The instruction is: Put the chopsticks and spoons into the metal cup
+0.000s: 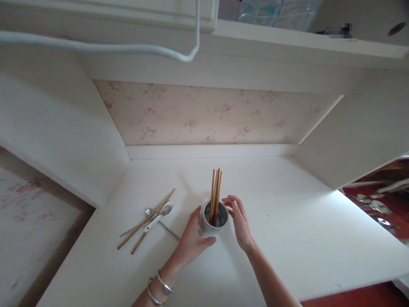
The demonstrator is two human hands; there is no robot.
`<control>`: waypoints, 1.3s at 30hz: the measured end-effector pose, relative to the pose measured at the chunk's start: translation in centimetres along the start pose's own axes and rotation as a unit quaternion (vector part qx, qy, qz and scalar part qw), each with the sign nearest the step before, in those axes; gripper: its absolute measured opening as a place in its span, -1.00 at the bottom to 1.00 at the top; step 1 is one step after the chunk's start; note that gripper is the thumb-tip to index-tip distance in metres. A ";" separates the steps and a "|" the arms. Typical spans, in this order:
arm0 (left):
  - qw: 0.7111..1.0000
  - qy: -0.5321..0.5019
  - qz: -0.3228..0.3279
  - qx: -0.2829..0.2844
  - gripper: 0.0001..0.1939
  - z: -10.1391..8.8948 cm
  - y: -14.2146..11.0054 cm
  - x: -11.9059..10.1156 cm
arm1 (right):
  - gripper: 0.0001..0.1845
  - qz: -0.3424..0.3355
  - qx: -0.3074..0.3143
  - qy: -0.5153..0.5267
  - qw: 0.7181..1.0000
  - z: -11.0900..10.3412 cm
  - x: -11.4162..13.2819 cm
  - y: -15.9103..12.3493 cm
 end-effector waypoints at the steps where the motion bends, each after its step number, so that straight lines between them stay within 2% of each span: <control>1: 0.999 0.030 -0.001 -0.017 -0.06 -0.7 -0.4 0.1 | -0.63 0.003 -0.010 0.007 1.000 -0.5 -0.6 -0.2; 4: 0.993 0.109 -0.007 -0.051 -0.36 -3.9 -1.5 -0.2 | -0.60 0.012 -0.055 0.004 0.998 -2.0 -2.5 -0.6; 6: 0.978 0.182 -0.024 -0.102 -0.57 -7.4 -1.7 -0.8 | -0.59 0.017 -0.079 -0.023 0.996 -2.8 -3.5 -0.8; 9: 0.917 0.370 -0.024 -0.143 -0.72 -12.6 -1.4 -2.0 | -0.57 0.022 -0.082 -0.070 0.994 -3.1 -4.2 -1.0; 12: 0.845 0.520 -0.039 -0.114 -0.73 -16.1 -0.9 -2.5 | -0.57 0.022 -0.064 -0.089 0.994 -2.9 -4.0 -1.1; 15: 0.820 0.563 -0.076 -0.061 -0.71 -17.4 -0.5 -2.2 | -0.58 0.021 -0.055 -0.084 0.995 -2.6 -3.7 -1.1; 19: 0.823 0.552 -0.131 -0.026 -0.70 -17.6 0.0 -1.3 | -0.55 0.034 -0.048 -0.064 0.996 -2.5 -3.7 -1.1; 23: 0.819 0.553 -0.153 -0.015 -0.69 -17.9 0.6 -0.6 | -0.53 0.044 -0.043 -0.052 0.997 -2.3 -3.7 -1.3; 25: 0.818 0.555 -0.150 -0.027 -0.69 -18.2 0.9 -0.9 | -0.55 0.046 -0.037 -0.052 0.997 -2.3 -3.7 -1.4; 28: 0.820 0.550 -0.128 -0.087 -0.71 -18.3 1.4 -2.9 | -0.56 0.041 -0.036 -0.054 0.997 -2.2 -3.4 -1.5; 30: 0.846 0.507 -0.113 -0.122 -0.70 -17.7 1.6 -5.0 | -0.56 0.037 -0.039 -0.053 0.997 -2.2 -3.3 -1.5; 33: 0.926 0.344 -0.093 -0.124 -0.61 -15.0 1.9 -8.3 | -0.56 0.039 -0.040 -0.049 0.997 -2.1 -3.2 -1.5; 35: 0.967 0.212 -0.074 -0.120 -0.58 -12.7 2.0 -10.4 | -0.56 0.041 -0.044 -0.044 0.997 -2.1 -3.1 -1.5; 39: 0.987 0.065 -0.010 -0.149 -0.62 -8.5 2.8 -13.8 | -0.57 0.037 -0.052 -0.040 0.997 -2.3 -2.9 -1.6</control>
Point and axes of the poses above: each hand's wrist, its own y-axis towards the middle knuckle, its own z-axis out of the palm, x = y × z, the point moved 4 cm from there along y, towards the middle knuckle, and after that the axes turned 3 degrees about y, right-handed, at the moved point
